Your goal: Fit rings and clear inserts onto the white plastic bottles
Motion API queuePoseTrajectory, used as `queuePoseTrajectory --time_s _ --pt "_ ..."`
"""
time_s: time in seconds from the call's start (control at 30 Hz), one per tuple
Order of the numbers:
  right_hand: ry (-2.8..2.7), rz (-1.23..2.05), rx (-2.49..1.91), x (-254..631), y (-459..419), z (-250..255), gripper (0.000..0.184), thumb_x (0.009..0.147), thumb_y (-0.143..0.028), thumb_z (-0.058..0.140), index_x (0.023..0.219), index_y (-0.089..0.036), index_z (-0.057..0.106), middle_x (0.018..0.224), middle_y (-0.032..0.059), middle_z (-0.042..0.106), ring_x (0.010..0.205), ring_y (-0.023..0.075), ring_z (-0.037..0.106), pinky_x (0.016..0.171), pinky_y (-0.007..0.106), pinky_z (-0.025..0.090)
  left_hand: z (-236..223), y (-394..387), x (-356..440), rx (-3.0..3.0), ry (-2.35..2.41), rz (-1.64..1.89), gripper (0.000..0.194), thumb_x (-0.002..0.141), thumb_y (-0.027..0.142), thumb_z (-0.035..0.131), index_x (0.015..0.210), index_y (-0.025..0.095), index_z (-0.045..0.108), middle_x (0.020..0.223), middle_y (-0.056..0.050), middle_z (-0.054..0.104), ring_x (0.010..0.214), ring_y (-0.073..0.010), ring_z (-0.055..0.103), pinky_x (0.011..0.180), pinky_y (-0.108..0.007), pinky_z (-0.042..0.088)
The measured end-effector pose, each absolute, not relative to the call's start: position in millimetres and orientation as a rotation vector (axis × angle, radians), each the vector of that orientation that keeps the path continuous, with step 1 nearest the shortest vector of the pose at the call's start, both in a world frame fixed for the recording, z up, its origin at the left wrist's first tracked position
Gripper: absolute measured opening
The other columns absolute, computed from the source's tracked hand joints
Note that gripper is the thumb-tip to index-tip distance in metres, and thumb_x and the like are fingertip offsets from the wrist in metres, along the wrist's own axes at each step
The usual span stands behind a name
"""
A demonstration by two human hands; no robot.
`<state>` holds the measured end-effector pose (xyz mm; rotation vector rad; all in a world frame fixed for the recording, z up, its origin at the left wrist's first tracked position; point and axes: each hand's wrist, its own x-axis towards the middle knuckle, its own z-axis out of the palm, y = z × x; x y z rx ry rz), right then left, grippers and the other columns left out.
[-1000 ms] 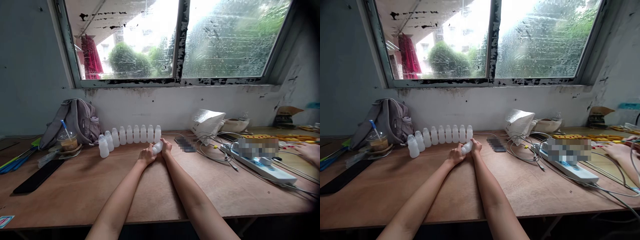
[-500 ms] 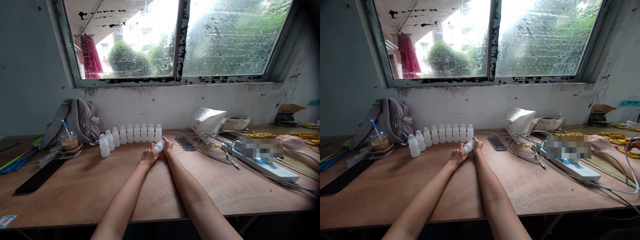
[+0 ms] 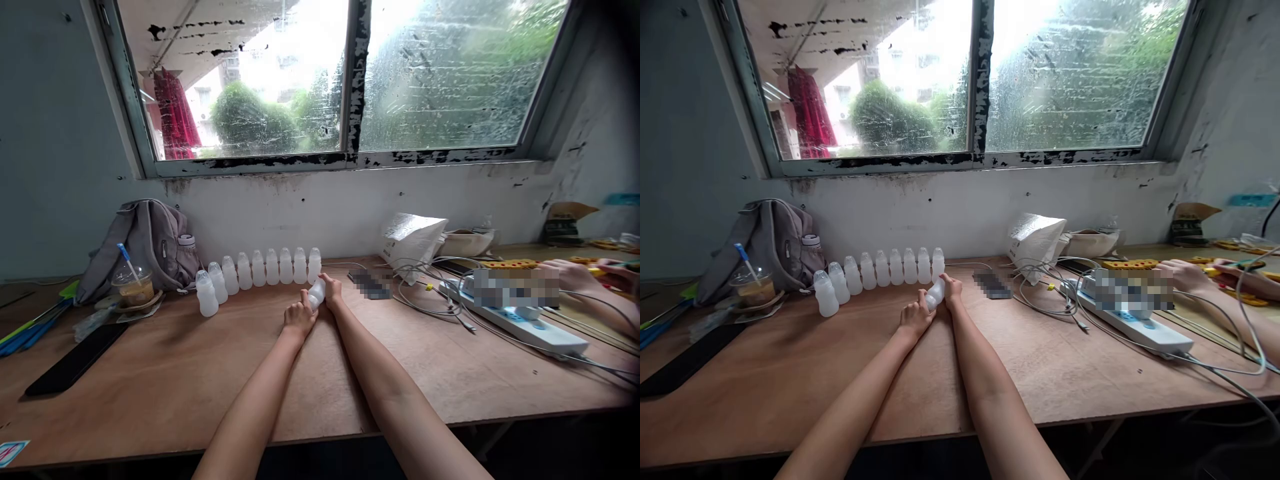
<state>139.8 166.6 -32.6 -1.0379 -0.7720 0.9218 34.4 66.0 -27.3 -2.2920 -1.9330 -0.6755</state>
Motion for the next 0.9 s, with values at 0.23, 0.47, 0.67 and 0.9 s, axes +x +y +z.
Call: queuePoseTrajectory --time_s 0.23,0.47,0.67,0.9 --pt "-0.727 1.021 -1.051 150.9 158.8 -28.9 0.025 0.058 -0.04 0.055 0.062 -0.015 0.056 0.045 -0.0028 0.051 0.038 0.0109 0.045 0.034 0.022 0.032 -25.3 48.2 16.4 -2.368 -1.984 -0.922 0.059 0.07 0.055 0.046 0.115 0.022 0.029 0.08 -0.008 0.064 0.075 -0.026 0.061 0.062 -0.032 0.043" --pt "-0.67 1.031 -1.065 154.1 158.0 -30.0 0.03 0.061 -0.045 0.055 0.065 -0.016 0.052 0.04 -0.0055 0.042 0.031 0.0091 0.037 0.024 0.022 0.024 -16.7 63.0 -15.8 -2.299 -2.15 -1.316 0.042 0.082 0.045 0.029 0.114 0.018 0.025 0.094 -0.01 0.059 0.073 -0.0201 0.06 0.06 -0.029 0.043" --pt "-0.641 1.008 -1.061 156.4 160.1 -30.5 0.03 0.066 -0.046 0.053 0.07 -0.016 0.049 0.042 -0.0058 0.041 0.031 0.0089 0.038 0.022 0.021 0.025 -19.3 77.0 -38.1 -2.051 -2.195 -1.513 0.052 0.073 0.046 0.049 0.111 0.019 0.028 0.077 -0.003 0.06 0.073 -0.0186 0.059 0.062 -0.027 0.042" --pt "-0.644 1.013 -1.069 156.7 159.2 -29.5 0.031 0.068 -0.046 0.052 0.073 -0.015 0.05 0.042 -0.0055 0.041 0.032 0.0091 0.04 0.023 0.02 0.028 -23.4 89.7 -67.6 -1.996 -2.236 -1.471 0.043 0.068 0.049 0.055 0.105 0.026 0.051 0.069 0.001 0.058 0.073 -0.0164 0.057 0.067 -0.026 0.042"
